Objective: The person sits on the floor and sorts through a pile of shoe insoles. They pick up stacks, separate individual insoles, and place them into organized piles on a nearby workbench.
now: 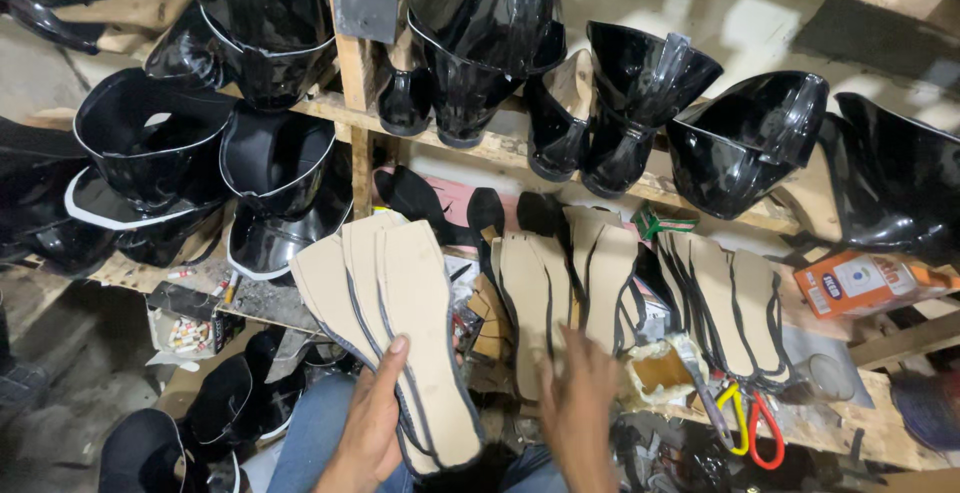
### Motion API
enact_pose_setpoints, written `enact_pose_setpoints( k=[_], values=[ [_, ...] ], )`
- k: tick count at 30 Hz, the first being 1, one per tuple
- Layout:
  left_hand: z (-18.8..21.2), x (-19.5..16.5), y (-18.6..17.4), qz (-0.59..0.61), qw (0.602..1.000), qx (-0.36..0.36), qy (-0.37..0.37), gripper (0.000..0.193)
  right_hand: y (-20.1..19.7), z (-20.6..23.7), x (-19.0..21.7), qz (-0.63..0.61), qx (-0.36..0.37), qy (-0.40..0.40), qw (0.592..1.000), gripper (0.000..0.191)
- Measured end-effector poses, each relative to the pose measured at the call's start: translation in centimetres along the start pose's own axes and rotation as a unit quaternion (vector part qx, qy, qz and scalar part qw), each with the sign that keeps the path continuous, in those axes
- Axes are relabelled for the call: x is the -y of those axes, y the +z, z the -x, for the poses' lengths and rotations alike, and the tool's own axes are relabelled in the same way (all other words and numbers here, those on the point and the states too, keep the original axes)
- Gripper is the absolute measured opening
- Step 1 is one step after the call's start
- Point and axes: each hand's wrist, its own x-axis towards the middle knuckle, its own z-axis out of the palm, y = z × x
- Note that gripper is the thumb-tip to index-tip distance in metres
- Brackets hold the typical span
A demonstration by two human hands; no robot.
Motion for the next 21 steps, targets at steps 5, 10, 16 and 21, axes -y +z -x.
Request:
enact_pose_setpoints(
  k=[5,10,16,21],
  values=[
    [-0.6,1.5,-0.3,-0.024,0.997,-0.067,0.012,0.051,1.5,3.1,1.4,-0.335,0.291,0.263,0.857,0.031],
    [-0.6,0.5,-0.7,0.039,0.997,0.065,-0.007,0.088,1.6,1.3,-0.7,-0.355,0.128,0.329,0.866,0.03],
    [0.1,-0.6,0.3,0.0,1.0,-0.009,-0.009,0.06,0.1,-0.5,-1.4,0.029,0.065,0.072,0.995,0.045],
    [-0.2,1.2,0.0,-0.02,0.999,-0.024,0.019,0.05,0.4,2.4,2.3,-0.23,0.285,0.121,0.922,0.032]
  ],
)
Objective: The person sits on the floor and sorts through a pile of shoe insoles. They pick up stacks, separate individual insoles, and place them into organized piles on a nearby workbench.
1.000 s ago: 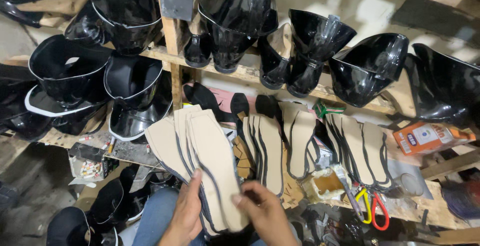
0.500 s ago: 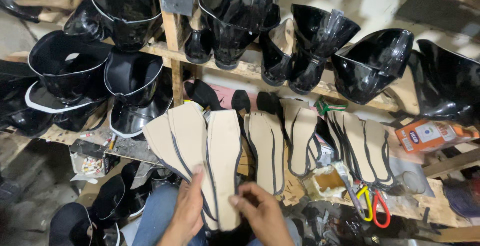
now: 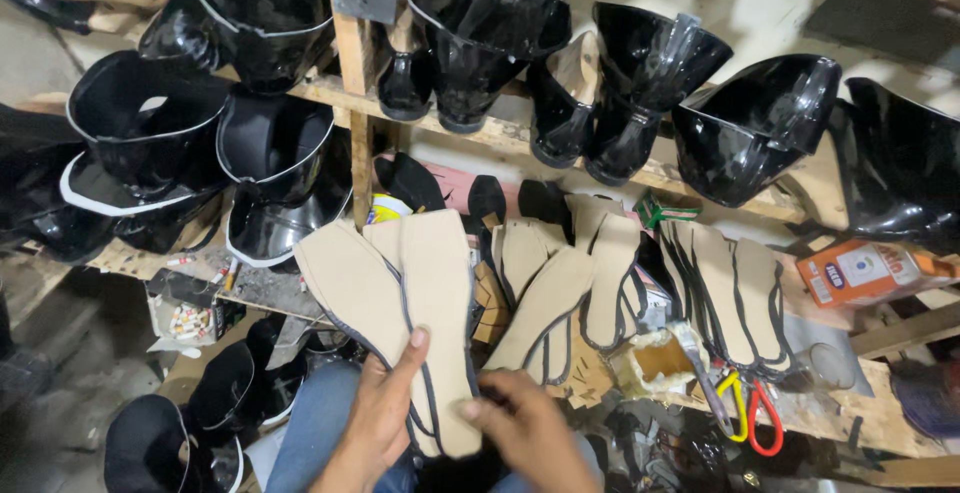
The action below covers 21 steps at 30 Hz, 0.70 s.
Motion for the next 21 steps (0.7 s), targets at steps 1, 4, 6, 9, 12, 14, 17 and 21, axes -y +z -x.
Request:
enact_pose_setpoints(
  k=[1,4,6,9,12,14,17,21],
  values=[
    [-0.3,0.3,0.0,-0.021,1.0,0.002,0.009,0.053,0.5,0.2,0.2,0.024,0.015,-0.044,0.999,0.032],
    [-0.5,0.4,0.0,-0.014,1.0,-0.018,-0.004,0.063,0.9,-0.1,0.2,-0.103,0.025,0.084,0.991,0.03],
    [-0.7,-0.3,0.4,0.085,0.994,-0.052,-0.052,0.073,0.8,-1.0,-0.1,-0.176,-0.012,0.139,0.974,0.028],
    [-0.4,-1.8,1.0,0.07,0.996,0.042,-0.036,0.087,0.4,-1.9,-0.7,-0.244,-0.07,0.159,0.954,0.026],
    [0.0,-2.7,1.7,0.027,0.998,0.046,-0.039,0.089,0.0,-2.5,-1.0,-0.238,-0.113,0.16,0.951,0.026],
    [0.6,-2.9,1.7,-0.007,0.997,0.072,-0.027,0.096,-0.1,-2.8,-1.1,-0.213,-0.122,0.156,0.957,0.026],
    [1.1,-2.8,1.3,-0.003,0.993,0.108,-0.054,0.104,0.0,-2.9,-1.0,-0.162,-0.116,0.16,0.967,0.028],
    [1.2,-1.9,-0.7,-0.036,0.97,0.235,-0.038,0.121,0.5,-2.9,-0.7,-0.116,-0.115,0.157,0.974,0.028]
  ],
)
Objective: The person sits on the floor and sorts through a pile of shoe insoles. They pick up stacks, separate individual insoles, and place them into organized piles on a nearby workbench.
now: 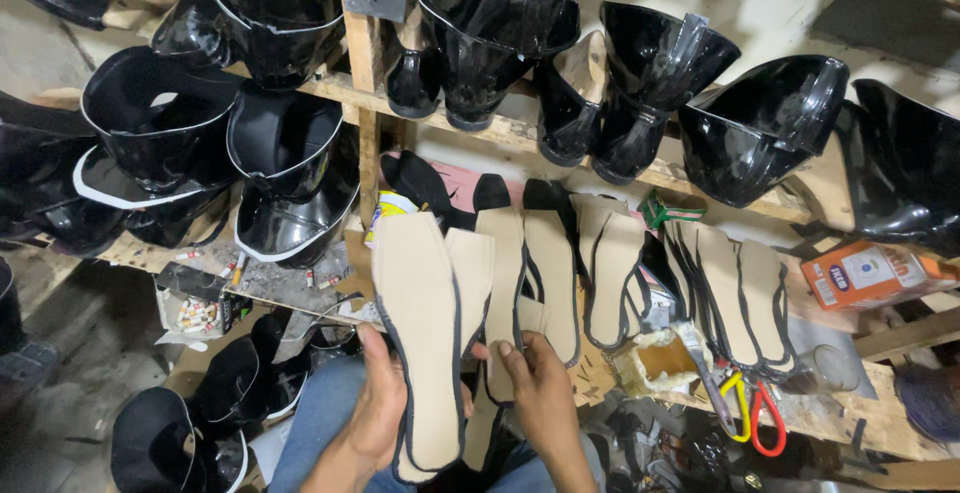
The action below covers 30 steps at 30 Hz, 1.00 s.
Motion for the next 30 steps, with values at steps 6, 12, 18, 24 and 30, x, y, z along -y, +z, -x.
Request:
enact_pose_setpoints(
  k=[6,12,18,24,30],
  values=[
    [-1.6,6.0,-4.5,-0.262,0.913,-0.272,-0.154,0.063,-0.1,0.0,0.5,-0.035,-0.02,-0.041,0.998,0.028],
    [-1.1,14.0,-5.6,-0.183,0.948,-0.213,-0.147,0.063,-0.3,-0.3,0.0,-0.096,-0.043,0.014,0.994,0.028],
    [-1.7,16.4,-4.9,-0.145,0.966,-0.214,-0.026,0.062,-0.2,-0.5,-1.4,-0.094,-0.057,-0.005,0.994,0.032],
    [-1.0,12.7,-3.1,-0.107,0.949,-0.297,-0.019,0.027,-2.6,-0.3,-1.2,-0.004,-0.218,-0.216,0.952,0.042],
    [-4.7,5.3,0.6,-0.062,0.946,-0.312,-0.06,0.021,-3.8,-0.8,0.0,0.351,-0.253,-0.197,0.88,0.043]
  ],
)
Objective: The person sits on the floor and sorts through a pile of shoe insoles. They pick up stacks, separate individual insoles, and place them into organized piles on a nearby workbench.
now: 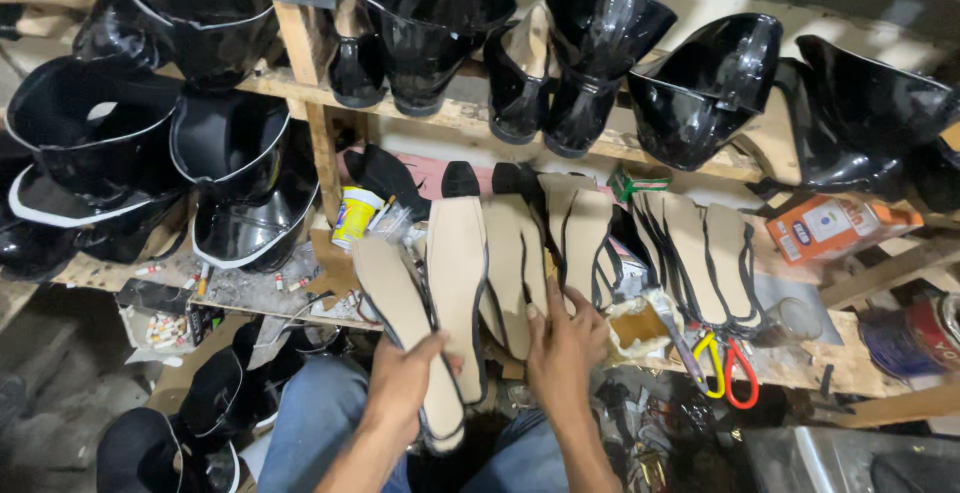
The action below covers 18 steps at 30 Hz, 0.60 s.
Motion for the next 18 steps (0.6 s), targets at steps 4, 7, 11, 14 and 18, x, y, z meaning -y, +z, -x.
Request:
enact_pose_setpoints(
  k=[4,7,11,14,18],
  values=[
    [-1.2,-4.4,3.5,0.051,0.998,-0.023,-0.006,0.033,-0.3,0.8,1.2,-0.069,-0.094,-0.133,0.984,0.036],
    [-1.3,-5.6,4.5,0.114,0.993,0.006,-0.014,0.059,-1.1,2.0,2.1,-0.176,0.055,-0.067,0.981,0.03],
    [-0.1,-4.2,3.8,0.201,0.973,0.111,0.0,0.069,-2.1,3.2,3.3,-0.319,0.21,0.004,0.924,0.048],
    [0.0,-3.3,3.3,0.206,0.97,0.1,0.077,0.051,-2.0,3.7,3.9,-0.389,0.238,0.019,0.89,0.056],
    [0.1,-3.3,3.0,0.209,0.961,0.139,0.117,0.051,-1.3,4.2,3.3,-0.365,0.311,0.201,0.854,0.053]
  ],
)
